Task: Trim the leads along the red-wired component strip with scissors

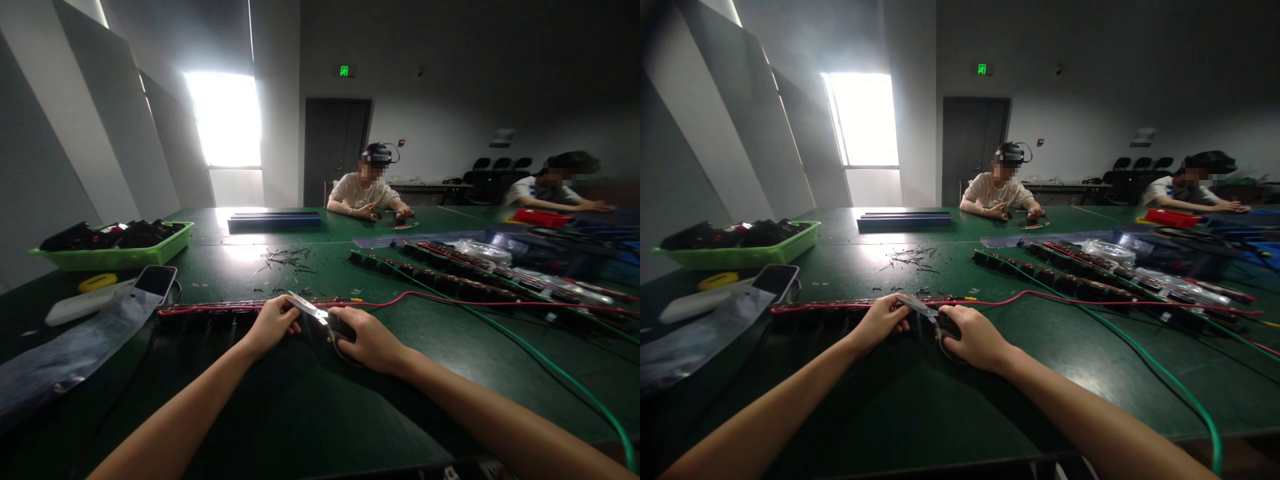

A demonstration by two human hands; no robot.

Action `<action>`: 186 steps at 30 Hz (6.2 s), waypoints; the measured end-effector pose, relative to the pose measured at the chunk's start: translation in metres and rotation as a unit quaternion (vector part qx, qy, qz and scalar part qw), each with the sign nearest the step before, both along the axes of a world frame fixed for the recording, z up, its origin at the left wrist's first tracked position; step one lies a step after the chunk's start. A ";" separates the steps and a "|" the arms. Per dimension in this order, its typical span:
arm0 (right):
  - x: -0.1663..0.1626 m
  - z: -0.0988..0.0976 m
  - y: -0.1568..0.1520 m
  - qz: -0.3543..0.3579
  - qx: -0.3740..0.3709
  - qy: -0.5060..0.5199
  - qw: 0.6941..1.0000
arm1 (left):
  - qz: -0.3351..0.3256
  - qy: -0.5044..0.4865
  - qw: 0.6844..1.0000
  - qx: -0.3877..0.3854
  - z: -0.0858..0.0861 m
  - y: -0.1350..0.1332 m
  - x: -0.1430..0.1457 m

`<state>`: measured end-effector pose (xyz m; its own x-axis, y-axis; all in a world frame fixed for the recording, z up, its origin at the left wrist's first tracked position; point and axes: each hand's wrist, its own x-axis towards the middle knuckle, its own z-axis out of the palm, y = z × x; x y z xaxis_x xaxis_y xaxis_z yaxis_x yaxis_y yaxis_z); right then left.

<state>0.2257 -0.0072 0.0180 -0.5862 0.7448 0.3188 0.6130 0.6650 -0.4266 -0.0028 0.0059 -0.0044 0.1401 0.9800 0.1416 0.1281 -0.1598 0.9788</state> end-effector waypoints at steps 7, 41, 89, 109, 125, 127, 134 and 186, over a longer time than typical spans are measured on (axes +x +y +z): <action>-0.001 -0.004 -0.001 -0.013 -0.010 0.008 1.000 | 0.011 -0.010 1.000 -0.001 -0.001 0.000 0.001; 0.000 0.003 0.002 -0.011 -0.049 0.111 0.992 | 0.020 -0.017 1.000 -0.015 0.003 0.000 0.001; -0.002 -0.002 -0.002 -0.048 0.054 -0.050 0.996 | 0.013 -0.023 1.000 -0.016 0.001 0.001 0.001; -0.003 0.001 -0.004 -0.043 0.039 -0.046 0.997 | 0.016 -0.015 1.000 -0.012 0.002 -0.001 0.001; -0.003 0.000 -0.004 -0.041 0.032 -0.026 0.998 | 0.010 -0.015 1.000 -0.010 0.001 0.000 0.000; -0.003 0.000 -0.004 -0.040 0.031 -0.029 0.998 | 0.010 -0.017 1.000 -0.005 0.001 0.000 0.000; -0.003 0.000 -0.003 -0.039 0.037 -0.032 0.998 | 0.011 -0.018 1.000 -0.008 0.003 -0.002 0.000; -0.004 0.004 -0.007 -0.044 0.056 -0.057 0.996 | 0.019 -0.030 0.999 -0.020 0.005 -0.002 0.002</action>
<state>0.2220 -0.0144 0.0224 -0.5568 0.7587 0.3380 0.7113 0.6457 -0.2778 -0.0008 0.0038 0.0003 0.0944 0.9895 0.1093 0.0745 -0.1165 0.9904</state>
